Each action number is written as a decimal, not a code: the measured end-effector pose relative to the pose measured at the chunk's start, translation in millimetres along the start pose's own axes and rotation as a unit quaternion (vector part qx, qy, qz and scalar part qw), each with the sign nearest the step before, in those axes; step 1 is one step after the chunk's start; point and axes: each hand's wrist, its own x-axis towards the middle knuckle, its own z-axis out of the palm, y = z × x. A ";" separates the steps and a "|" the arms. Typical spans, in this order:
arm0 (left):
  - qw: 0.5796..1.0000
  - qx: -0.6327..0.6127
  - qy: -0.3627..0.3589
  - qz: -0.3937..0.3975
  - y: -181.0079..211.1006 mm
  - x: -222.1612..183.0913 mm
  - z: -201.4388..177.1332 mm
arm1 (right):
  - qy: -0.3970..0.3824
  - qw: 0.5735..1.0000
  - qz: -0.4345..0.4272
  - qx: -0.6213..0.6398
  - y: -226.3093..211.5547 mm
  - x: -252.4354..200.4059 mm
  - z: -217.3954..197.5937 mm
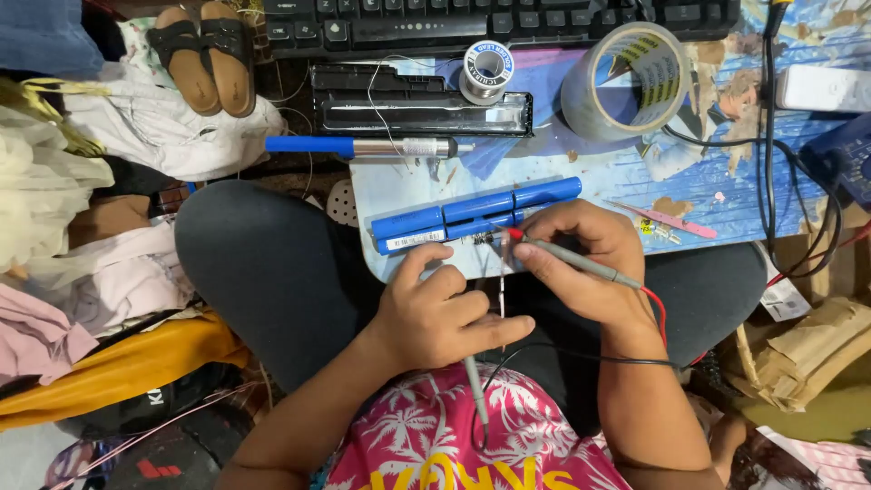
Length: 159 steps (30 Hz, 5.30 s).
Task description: Testing a laptop battery pack with a multimeter to diagnose or repair electrical connections.
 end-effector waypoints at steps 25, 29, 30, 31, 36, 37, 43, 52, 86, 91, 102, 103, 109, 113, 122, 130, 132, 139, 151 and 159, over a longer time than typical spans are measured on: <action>0.991 0.069 0.017 -0.115 -1.3 -21.2 -55.9 | 0.055 0.989 -0.015 0.139 18.9 -16.5 -15.4; 0.997 0.047 0.012 -0.060 27.5 -16.4 -36.0 | 0.116 0.980 -0.122 0.102 11.0 -15.4 -2.6; 0.998 0.019 -0.004 -0.055 36.2 -15.8 -34.1 | 0.133 0.977 -0.159 0.055 7.1 -15.6 1.1; 0.998 0.019 -0.003 -0.055 40.5 -12.9 -32.9 | 0.132 0.977 -0.160 0.054 20.7 -20.6 -22.2; 0.999 -0.034 -0.009 -0.016 57.9 -0.7 -19.1 | 0.144 0.988 -0.038 0.046 -47.4 -68.1 31.9; 0.999 -0.036 -0.008 -0.016 59.4 3.5 -17.2 | 0.145 0.988 -0.038 0.044 -47.9 -76.2 30.9; 0.997 -0.062 0.010 -0.050 66.0 11.4 2.1 | 0.138 0.932 0.052 0.331 -27.6 -131.7 18.2; 0.992 -0.082 -0.088 -0.031 91.8 -17.6 37.2 | 0.277 0.839 0.184 0.430 -13.3 -163.0 39.5; 0.929 0.071 -0.230 -0.282 -49.9 -8.6 -68.6 | 0.122 0.877 0.159 -0.436 -25.7 -289.3 -26.5; 0.942 0.054 -0.209 -0.258 -57.4 -15.0 -62.3 | 0.196 0.833 0.186 -0.483 11.1 -337.0 -32.5; 0.982 0.059 -0.119 -0.133 -63.8 -36.9 -54.5 | 0.217 0.853 0.472 0.047 62.2 -385.0 -54.7; 0.982 0.059 -0.118 -0.134 -62.2 -35.9 -54.3 | 0.216 0.853 0.473 0.046 59.0 -378.4 -51.4; 0.987 0.011 -0.061 -0.148 -52.0 -24.2 -53.1 | 0.260 0.757 0.597 0.047 22.4 -330.3 -42.6; 0.983 -0.031 -0.022 -0.179 -49.0 -24.8 -48.0 | 0.251 0.722 0.643 0.045 -0.6 -303.7 -37.2; 0.922 -0.147 0.031 -0.357 -35.9 -9.7 -58.7 | 0.001 0.698 0.714 -0.056 19.3 -323.6 -65.1; 0.852 -0.221 -0.006 -0.475 -39.6 -12.5 -66.4 | -0.236 0.774 0.587 -0.022 48.3 -345.5 -119.3; 0.826 -0.261 0.000 -0.499 -41.3 -14.1 -67.4 | -0.288 0.649 0.675 -0.200 -37.5 -268.0 -90.3; 0.773 -0.334 0.016 -0.539 -38.6 -4.0 -75.4 | -0.074 0.878 0.435 -0.187 -72.4 -202.6 -102.1; 0.781 -0.351 -0.003 -0.517 -11.6 17.3 -81.7 | 0.068 0.928 0.120 0.346 -32.0 -37.9 14.5; 0.776 -0.446 0.080 -0.438 7.3 20.7 -68.7 | 0.173 0.906 0.025 0.386 -36.5 -55.8 43.1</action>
